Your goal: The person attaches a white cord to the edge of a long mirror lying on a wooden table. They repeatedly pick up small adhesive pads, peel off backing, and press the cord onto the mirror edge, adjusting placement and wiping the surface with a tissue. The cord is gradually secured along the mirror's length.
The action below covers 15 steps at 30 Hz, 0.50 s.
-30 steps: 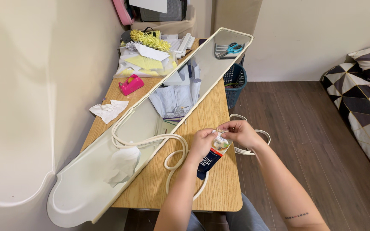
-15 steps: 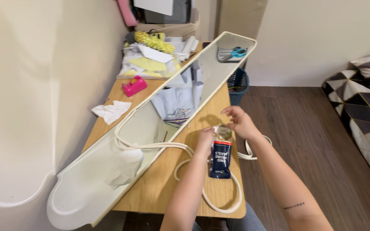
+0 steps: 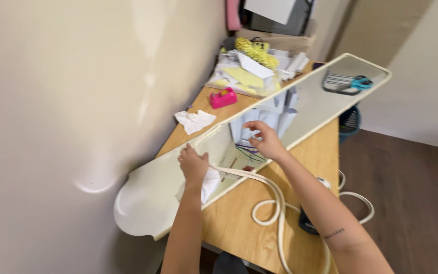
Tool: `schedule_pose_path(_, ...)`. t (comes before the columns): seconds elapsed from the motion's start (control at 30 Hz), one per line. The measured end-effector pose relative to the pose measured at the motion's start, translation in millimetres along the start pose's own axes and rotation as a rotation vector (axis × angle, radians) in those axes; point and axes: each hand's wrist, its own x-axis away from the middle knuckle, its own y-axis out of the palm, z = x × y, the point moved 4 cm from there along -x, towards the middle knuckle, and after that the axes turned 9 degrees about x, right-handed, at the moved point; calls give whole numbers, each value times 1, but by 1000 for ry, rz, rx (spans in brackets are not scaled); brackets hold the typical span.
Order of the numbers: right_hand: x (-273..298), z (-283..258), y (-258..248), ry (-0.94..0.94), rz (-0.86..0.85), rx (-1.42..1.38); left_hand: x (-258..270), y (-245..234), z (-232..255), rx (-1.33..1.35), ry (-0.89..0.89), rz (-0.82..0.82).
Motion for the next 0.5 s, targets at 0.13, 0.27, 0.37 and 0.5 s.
schedule_pose_path(0.13,-41,-13,58,0,-74,69,-8,21,-19,-4,-186,-239)
schedule_pose_path(0.27,-76,-12,89,-100,-60,112,6,21,6,185,63,-359)
schedule_pose_path(0.37,-95,2,107,-91,-137,202,14,15,12,127,-28,-525)
schedule_pose_path(0.5,-110,27,132,39,-290,334,2,2,15,148,-85,-441)
